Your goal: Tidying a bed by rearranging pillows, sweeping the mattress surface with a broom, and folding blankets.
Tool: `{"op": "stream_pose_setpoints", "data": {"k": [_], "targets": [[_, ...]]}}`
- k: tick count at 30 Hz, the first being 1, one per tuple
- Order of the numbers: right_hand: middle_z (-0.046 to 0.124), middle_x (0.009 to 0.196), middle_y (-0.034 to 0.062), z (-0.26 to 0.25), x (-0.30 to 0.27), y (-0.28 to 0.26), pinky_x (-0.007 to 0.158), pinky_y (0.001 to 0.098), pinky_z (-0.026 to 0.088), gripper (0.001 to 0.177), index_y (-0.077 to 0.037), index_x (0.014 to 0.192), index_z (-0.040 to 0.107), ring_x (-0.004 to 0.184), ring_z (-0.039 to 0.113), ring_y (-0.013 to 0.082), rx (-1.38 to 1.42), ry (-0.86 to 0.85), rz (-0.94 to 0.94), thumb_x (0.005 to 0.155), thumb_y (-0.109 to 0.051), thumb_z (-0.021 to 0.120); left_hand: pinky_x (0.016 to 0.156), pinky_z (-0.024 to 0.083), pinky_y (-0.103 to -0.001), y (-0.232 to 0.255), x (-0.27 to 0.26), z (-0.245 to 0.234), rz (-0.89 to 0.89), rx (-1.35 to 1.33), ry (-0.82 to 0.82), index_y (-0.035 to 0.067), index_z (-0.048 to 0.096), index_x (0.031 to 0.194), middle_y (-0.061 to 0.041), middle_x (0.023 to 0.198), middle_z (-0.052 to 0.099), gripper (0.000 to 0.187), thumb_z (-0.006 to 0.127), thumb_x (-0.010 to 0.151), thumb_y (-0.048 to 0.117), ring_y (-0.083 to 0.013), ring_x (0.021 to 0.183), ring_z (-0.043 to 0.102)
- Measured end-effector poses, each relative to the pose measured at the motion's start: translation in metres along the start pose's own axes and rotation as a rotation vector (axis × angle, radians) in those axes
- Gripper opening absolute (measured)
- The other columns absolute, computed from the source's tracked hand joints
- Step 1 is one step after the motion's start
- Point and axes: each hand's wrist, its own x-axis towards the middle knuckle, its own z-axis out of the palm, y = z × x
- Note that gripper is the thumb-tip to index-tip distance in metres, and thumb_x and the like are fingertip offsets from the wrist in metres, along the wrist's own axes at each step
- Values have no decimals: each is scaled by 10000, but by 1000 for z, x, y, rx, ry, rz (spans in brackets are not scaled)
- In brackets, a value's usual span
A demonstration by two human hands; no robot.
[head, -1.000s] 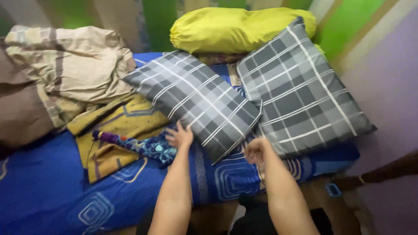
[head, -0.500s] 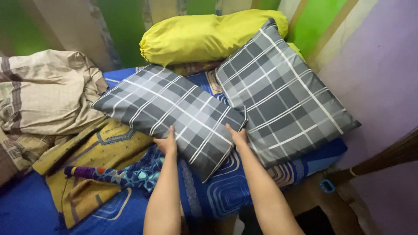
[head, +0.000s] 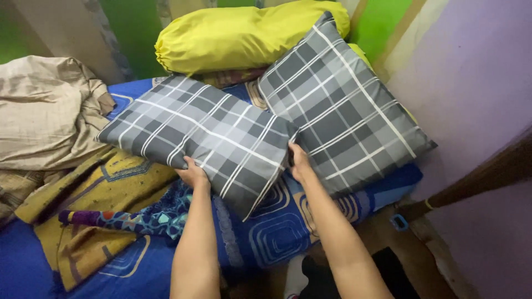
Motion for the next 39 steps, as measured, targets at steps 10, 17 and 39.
{"op": "stream_pose_setpoints", "data": {"k": [10,17,39], "targets": [[221,1592,372,34,-132,-87,1237,631,235,1529,-32,1623,-22,1480,307,501,-158,70,-34,631,-954,688,1196,398,-417,-38,11,-39,-57,-76,-100,22,441,1509,-264,1473,536,853,714,980,632,-370,1393,513],[697,1190,212,35,-103,-72,953,494,544,888,6,1252,654,1151,670,350,-344,25,-14,608,-538,932,1106,479,-402,-47,25,-81,-66,169,-95,147,560,1419,-133,1363,645,881,566,944,888,-290,1292,607],[735,957,202,-100,-166,-258,811,404,505,501,-81,1090,763,846,694,299,-1053,-147,-407,611,28,667,1294,165,-575,-37,-152,97,330,97,-645,9,192,1634,-376,1628,243,859,471,1069,594,-505,1513,245]]}}
